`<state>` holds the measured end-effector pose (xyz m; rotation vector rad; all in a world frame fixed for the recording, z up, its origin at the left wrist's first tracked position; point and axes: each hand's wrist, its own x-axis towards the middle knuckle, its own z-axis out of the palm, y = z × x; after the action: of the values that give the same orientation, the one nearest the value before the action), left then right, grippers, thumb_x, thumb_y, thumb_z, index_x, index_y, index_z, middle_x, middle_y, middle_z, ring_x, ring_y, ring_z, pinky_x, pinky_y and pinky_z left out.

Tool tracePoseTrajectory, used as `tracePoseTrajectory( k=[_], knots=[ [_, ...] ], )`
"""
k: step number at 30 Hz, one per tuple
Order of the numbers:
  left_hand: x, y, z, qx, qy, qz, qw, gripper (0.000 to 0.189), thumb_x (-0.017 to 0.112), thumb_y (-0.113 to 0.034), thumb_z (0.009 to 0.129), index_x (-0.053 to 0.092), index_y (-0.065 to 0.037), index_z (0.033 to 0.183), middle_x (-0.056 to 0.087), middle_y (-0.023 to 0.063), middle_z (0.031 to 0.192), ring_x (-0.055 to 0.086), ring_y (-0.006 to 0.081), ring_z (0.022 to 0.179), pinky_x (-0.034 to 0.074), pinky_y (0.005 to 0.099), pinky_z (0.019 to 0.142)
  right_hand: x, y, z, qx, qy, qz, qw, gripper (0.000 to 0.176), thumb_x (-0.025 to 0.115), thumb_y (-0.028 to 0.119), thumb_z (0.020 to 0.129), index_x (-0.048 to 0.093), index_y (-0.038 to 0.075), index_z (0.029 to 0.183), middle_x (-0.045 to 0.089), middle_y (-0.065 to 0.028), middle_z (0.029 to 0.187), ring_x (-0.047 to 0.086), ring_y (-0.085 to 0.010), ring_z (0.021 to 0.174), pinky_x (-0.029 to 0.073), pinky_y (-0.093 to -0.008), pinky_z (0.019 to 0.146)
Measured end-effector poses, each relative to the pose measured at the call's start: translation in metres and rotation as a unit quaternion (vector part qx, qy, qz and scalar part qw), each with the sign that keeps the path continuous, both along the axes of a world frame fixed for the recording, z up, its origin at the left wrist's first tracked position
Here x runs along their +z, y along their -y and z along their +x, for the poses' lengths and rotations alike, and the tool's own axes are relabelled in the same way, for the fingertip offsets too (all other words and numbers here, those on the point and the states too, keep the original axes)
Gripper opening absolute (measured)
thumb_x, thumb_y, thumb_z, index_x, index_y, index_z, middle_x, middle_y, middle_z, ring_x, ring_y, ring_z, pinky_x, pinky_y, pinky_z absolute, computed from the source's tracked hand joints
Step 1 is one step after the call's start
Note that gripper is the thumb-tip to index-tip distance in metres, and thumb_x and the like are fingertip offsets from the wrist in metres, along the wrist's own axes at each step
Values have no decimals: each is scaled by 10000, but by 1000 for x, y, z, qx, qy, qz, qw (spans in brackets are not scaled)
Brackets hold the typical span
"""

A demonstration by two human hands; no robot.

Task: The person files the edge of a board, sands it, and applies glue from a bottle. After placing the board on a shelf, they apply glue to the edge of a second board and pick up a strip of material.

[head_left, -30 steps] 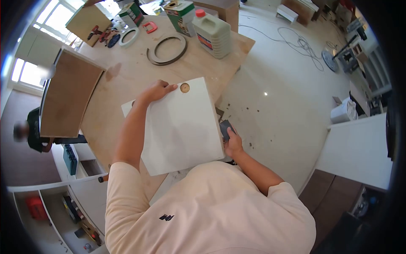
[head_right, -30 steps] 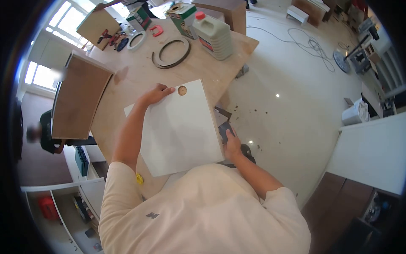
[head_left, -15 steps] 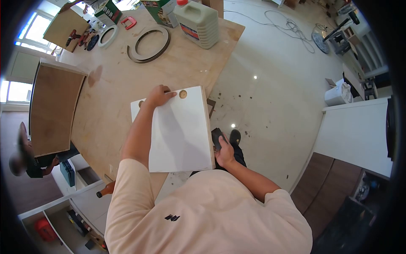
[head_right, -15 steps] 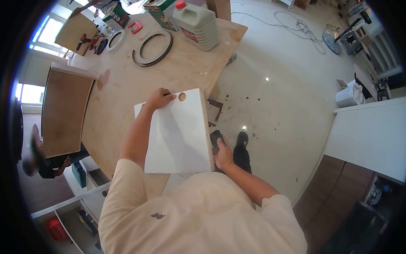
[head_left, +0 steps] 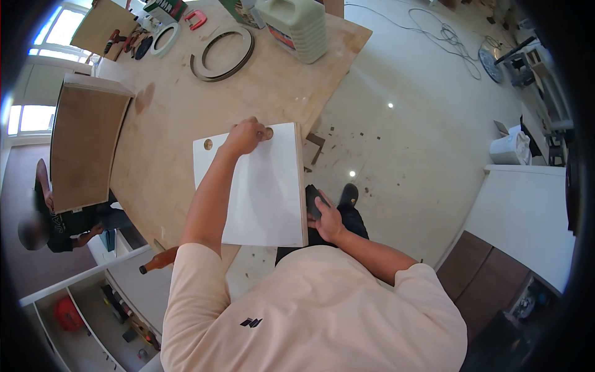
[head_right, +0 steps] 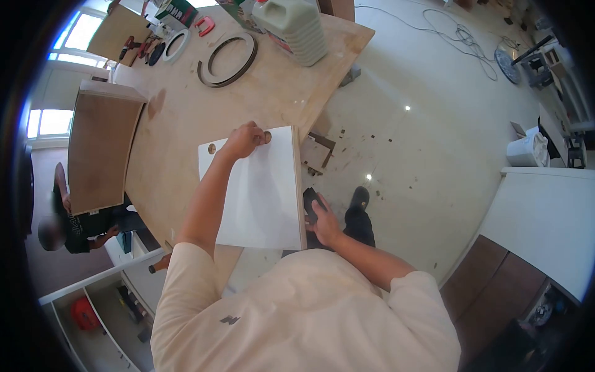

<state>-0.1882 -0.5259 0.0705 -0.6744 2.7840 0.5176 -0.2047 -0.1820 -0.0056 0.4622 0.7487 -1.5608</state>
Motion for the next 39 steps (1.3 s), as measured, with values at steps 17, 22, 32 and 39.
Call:
tracePoseTrajectory(
  k=[17, 22, 32, 39],
  knots=[
    [-57, -65, 292, 430, -96, -96, 893, 654, 682, -408, 902, 508, 20, 1365, 542, 274, 1291, 499, 452, 1220, 404, 518, 1043, -15, 8, 80, -233, -274, 89, 929, 697, 519, 348, 1045, 172, 64, 1579, 343, -181, 1539, 391, -238, 1375, 280, -333, 1160],
    [-60, -30, 293, 379, -130, -83, 913, 683, 680, -408, 901, 485, 25, 1393, 525, 281, 1311, 489, 468, 1221, 395, 520, 1051, -18, 13, 123, -247, -333, 138, 899, 676, 512, 366, 1042, 254, -5, 1545, 440, -190, 1487, 395, -245, 1391, 287, -324, 1154],
    [-46, -62, 229, 49, -261, -121, 956, 678, 671, -350, 920, 436, -26, 1466, 380, 268, 1499, 363, 435, 1379, 309, 524, 1135, 2, -1, 163, -59, -709, 237, 662, 679, 541, 157, 998, 185, -52, 1537, 231, -293, 1583, 251, -410, 1475, 235, -434, 1201],
    [-46, -112, 193, 120, -58, -131, 982, 744, 455, -534, 989, 287, -87, 1559, 171, 204, 1637, 109, 410, 1514, 76, 559, 1208, -13, 37, 158, -12, -798, 210, 565, 832, 688, 267, 913, 225, -116, 1488, 228, -347, 1550, 276, -492, 1429, 274, -494, 1183]
  ],
)
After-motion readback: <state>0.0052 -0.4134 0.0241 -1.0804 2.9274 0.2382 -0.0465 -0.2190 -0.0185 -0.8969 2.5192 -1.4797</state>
